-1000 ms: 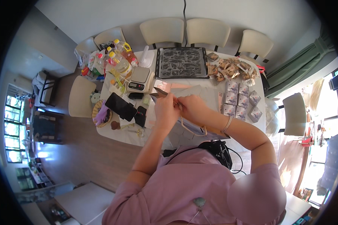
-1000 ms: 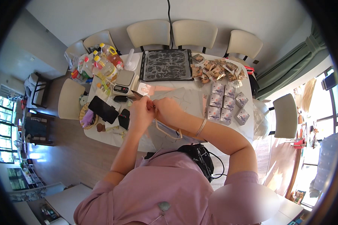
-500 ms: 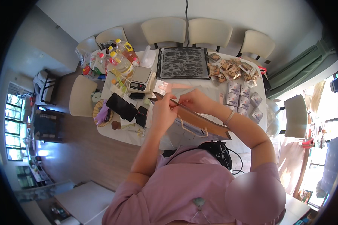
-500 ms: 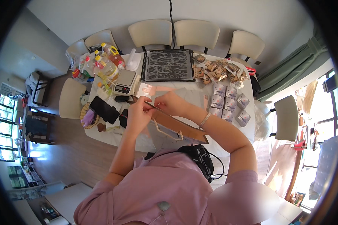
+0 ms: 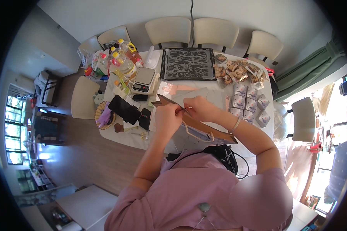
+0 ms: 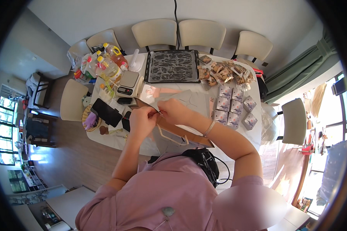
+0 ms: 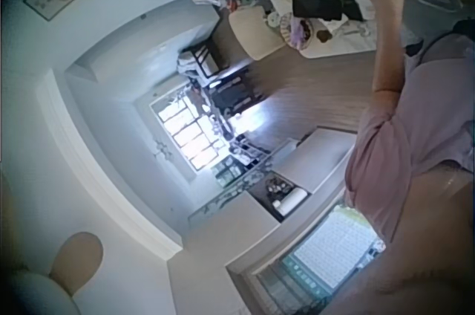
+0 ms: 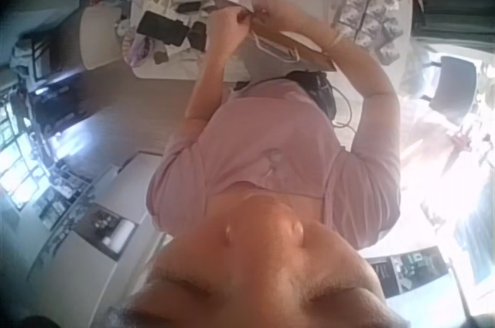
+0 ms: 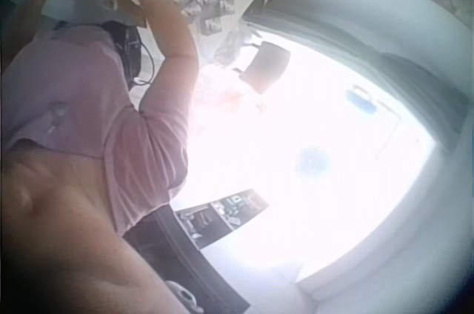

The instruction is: The person assembles a flat-packed paper box by folding along pre-scored lines and securing the flaps. They first manipulate a decorative sheet, then fold the main box structure, and finally apply adhesive tape to secure the bottom flaps.

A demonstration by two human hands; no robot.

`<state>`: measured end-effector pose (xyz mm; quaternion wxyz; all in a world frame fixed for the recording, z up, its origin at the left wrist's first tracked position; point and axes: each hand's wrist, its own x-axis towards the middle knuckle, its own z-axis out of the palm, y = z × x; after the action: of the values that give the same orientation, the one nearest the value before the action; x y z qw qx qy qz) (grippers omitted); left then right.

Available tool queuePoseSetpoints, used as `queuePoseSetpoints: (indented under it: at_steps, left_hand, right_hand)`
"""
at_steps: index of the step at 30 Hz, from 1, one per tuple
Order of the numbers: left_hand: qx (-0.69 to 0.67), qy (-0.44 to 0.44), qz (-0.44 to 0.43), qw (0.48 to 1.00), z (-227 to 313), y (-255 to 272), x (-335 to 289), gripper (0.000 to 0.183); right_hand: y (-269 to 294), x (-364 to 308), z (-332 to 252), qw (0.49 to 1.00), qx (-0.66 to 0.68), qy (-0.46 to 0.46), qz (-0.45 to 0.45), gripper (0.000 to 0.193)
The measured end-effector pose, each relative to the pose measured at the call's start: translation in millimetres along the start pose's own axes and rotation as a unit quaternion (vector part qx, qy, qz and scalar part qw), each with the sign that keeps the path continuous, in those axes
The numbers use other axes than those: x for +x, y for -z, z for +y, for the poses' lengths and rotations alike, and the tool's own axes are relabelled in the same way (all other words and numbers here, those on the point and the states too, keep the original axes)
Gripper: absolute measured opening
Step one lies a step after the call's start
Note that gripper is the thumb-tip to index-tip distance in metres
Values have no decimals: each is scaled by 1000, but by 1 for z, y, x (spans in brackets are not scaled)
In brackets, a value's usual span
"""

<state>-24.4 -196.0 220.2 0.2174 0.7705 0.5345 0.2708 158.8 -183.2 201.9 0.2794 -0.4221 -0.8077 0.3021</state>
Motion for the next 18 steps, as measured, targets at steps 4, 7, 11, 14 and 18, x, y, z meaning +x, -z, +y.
queuePoseSetpoints:
  at_steps: [4,7,11,14,18]
  left_hand:
    - [-42,4,-15,999,-5,-2,-2,8]
    - [-23,-37,25,999,-9,-5,-5,11]
    - [-28,-34,25,999,-6,-5,-5,13]
    - [-8,-39,9,999,-3,-1,-2,16]
    - [10,-34,15,999,-7,-4,-5,16]
  right_hand:
    - [1,5,16,997,3,76,-3,3]
    - [7,7,13,991,-88,102,2,4]
    - [15,11,2,966,-211,139,-53,12]
    - [12,12,6,957,-227,168,-64,20]
    - [19,16,6,963,-173,194,-69,19]
